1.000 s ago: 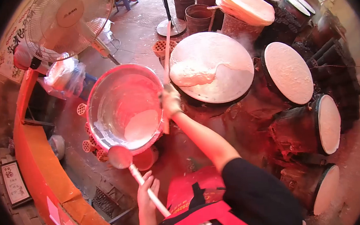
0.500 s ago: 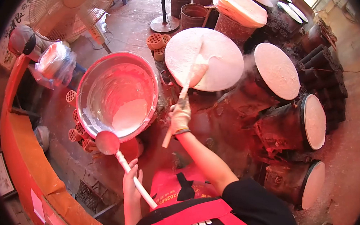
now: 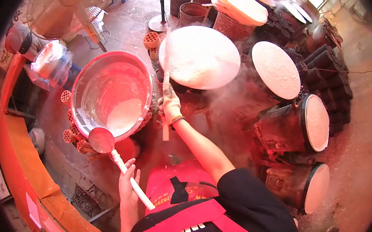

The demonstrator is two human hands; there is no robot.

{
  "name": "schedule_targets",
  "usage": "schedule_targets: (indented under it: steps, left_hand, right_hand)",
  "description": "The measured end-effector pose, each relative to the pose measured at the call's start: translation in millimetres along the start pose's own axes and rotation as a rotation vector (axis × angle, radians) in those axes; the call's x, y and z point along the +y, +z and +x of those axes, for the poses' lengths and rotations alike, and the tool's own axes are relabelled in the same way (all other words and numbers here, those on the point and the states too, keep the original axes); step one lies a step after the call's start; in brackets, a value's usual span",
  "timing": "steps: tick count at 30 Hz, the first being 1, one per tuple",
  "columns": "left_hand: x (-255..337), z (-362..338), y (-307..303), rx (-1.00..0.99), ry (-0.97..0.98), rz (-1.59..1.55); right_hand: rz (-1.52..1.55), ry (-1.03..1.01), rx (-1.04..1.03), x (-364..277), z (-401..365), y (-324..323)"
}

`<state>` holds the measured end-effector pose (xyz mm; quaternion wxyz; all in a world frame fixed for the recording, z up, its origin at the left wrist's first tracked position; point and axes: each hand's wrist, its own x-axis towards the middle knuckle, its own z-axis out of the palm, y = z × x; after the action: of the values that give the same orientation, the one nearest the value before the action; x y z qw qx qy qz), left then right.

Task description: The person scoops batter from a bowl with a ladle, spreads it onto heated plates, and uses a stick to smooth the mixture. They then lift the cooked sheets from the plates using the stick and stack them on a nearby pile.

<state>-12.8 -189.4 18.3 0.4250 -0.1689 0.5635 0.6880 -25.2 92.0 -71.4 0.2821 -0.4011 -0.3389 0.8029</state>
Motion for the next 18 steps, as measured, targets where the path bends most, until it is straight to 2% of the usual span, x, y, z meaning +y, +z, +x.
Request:
schedule_targets:
  steps: [2,4,6,8,9,10,12,13,14,16,18]
  left_hand:
    - [-4,3,4,0.018,0.024,0.009]
    - [-9,3,10,0.025,0.028,0.014]
    - [-9,2,21,-0.005,0.019,0.014]
    - [-9,0,32,0.001,0.016,0.012]
    - [-10,0,37,-0.007,0.022,0.014]
    - [-12,-1,42,-0.015,0.026,0.018]
    - [-14,0,57,-0.028,0.025,0.023]
    - [-16,1,65,-0.041,0.026,0.026]
    - [-15,1,74,-0.041,0.024,0.029]
    - [-16,1,90,-0.053,0.020,0.032]
    - [-19,5,100,-0.060,0.025,0.034]
  right_hand:
    - [-0.046,0.056,0.140,-20,-24,-20]
    - [0.045,-0.003,0.055,-25,-36,-67]
    - [-0.018,-0.028,0.147,-42,-51,-95]
    - [-0.064,0.045,0.214,-67,-49,-106]
    - [0.052,-0.009,0.186,-65,-41,-113]
    - [0.309,0.017,0.007,-56,-19,-127]
    - [0.237,-0.056,0.099,-60,-21,-86]
    - [0.200,0.063,0.033,-72,-37,-66]
    - [-0.092,0.130,0.014,-72,-46,-60]
    - [-0.209,0.197,-0.159,-61,-51,-92]
    - [-0.257,0.175,-0.099,-83,-61,-137]
